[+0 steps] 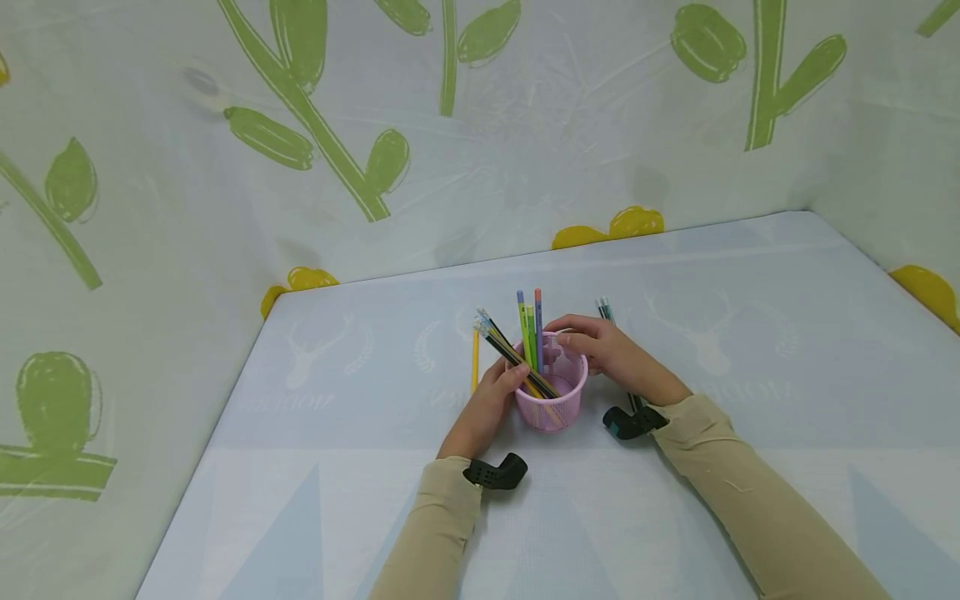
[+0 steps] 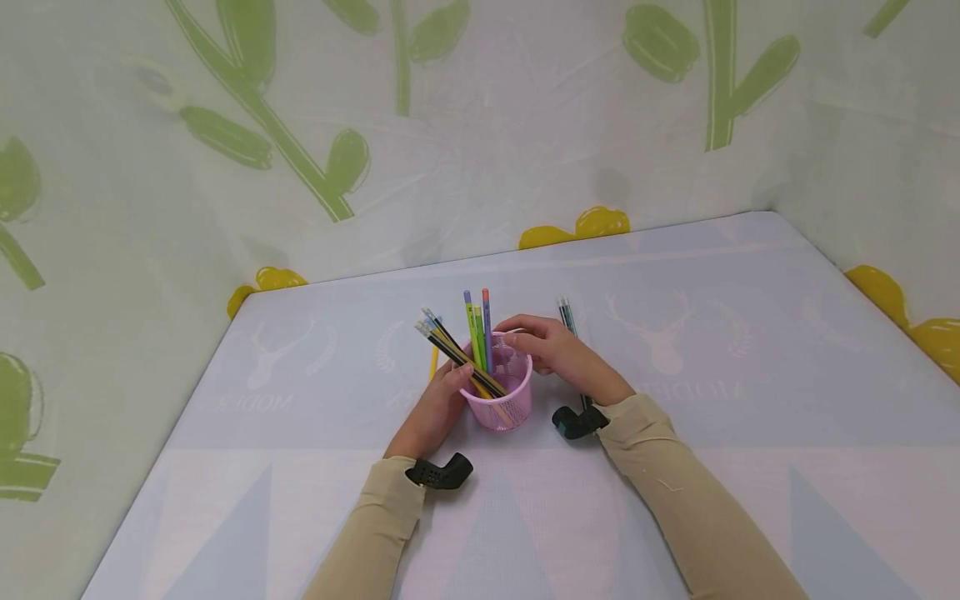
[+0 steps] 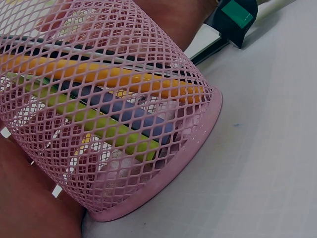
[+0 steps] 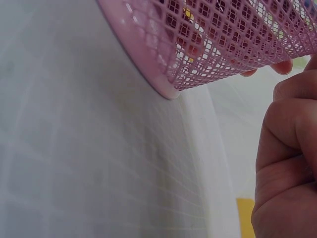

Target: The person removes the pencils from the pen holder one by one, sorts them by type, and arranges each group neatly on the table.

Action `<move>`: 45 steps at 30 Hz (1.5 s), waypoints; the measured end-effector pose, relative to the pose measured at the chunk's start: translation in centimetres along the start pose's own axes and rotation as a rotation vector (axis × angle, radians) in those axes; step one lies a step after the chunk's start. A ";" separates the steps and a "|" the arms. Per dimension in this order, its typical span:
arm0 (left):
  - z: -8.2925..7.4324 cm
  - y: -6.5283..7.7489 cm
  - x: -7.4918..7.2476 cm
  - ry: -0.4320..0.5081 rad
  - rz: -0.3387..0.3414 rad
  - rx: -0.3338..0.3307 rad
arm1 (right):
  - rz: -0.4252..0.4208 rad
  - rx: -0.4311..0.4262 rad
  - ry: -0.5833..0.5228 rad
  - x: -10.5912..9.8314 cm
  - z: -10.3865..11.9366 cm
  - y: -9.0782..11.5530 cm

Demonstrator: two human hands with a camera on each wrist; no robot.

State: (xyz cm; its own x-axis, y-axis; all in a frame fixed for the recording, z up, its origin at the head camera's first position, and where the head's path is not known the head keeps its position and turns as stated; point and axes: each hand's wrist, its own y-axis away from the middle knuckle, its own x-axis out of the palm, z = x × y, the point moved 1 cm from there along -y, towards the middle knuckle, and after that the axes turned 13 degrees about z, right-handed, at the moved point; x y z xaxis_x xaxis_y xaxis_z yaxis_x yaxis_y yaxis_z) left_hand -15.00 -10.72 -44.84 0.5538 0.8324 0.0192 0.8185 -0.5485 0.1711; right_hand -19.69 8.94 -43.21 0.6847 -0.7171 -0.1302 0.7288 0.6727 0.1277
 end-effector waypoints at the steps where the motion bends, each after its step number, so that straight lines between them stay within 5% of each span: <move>1: 0.0 0.0 0.0 0.000 -0.001 -0.001 | 0.000 0.000 0.000 0.0 0.0 0.0; 26: 0.1 0.0 0.0 0.008 0.027 0.061 | -0.009 -0.002 0.001 0.0 -0.2 0.0; 45: 0.1 0.0 0.0 0.000 0.007 0.039 | 0.002 -0.005 -0.013 0.0 -0.1 0.0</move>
State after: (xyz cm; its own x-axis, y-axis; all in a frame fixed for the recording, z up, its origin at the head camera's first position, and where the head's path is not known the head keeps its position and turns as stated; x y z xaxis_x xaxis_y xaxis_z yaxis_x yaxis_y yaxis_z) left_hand -15.01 -10.69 -44.93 0.5593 0.8287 0.0201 0.8200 -0.5567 0.1326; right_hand -19.63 8.95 -43.28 0.6858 -0.7184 -0.1167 0.7277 0.6747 0.1231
